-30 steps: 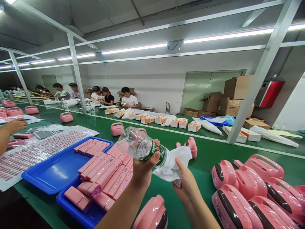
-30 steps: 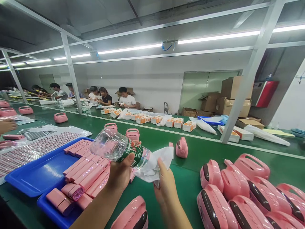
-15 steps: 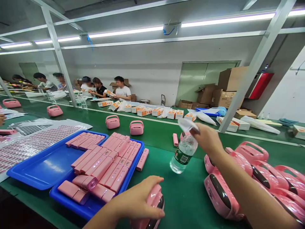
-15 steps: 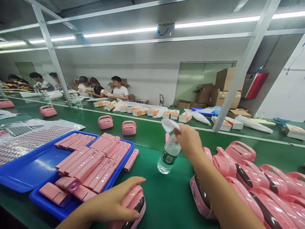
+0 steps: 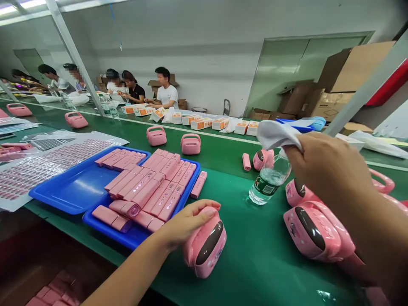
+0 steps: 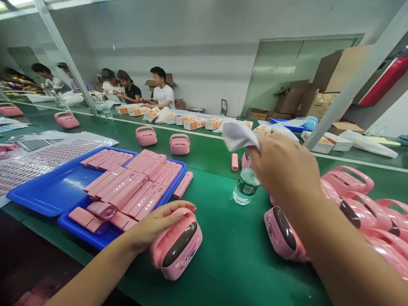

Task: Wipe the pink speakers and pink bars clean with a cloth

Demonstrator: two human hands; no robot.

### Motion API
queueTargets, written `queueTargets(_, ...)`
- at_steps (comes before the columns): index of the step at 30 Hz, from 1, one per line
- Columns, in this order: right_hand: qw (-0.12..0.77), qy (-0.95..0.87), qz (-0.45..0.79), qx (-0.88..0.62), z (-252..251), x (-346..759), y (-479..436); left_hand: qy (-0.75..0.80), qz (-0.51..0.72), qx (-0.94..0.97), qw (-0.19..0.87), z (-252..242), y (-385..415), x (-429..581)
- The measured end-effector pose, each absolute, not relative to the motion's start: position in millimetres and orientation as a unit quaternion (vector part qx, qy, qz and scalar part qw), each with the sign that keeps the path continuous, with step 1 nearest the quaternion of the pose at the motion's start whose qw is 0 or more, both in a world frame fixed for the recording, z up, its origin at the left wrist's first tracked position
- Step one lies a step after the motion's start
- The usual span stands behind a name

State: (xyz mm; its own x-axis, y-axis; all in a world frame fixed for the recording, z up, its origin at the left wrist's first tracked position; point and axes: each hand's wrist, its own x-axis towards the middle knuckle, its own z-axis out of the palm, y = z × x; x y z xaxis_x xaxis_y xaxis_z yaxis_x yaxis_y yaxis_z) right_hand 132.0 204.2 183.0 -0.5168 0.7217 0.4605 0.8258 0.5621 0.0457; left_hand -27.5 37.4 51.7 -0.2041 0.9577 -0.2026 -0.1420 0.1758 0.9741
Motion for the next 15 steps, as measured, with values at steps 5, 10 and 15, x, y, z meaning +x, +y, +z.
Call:
queueTargets(5,0.058,-0.911,0.14,-0.384,112.4,124.1,166.5,0.531,0.55,0.345,0.545,48.9,39.5,-26.9)
queueTargets(10,0.169,-0.855,0.216,-0.44,45.4,139.2,175.2,0.545,0.543,0.332,0.546,52.6,40.3,-27.8)
queueTargets(15,0.25,-0.84,0.293,-0.382,18.2,130.6,129.2,0.512,0.585,0.287,0.56,50.0,42.0,-24.7)
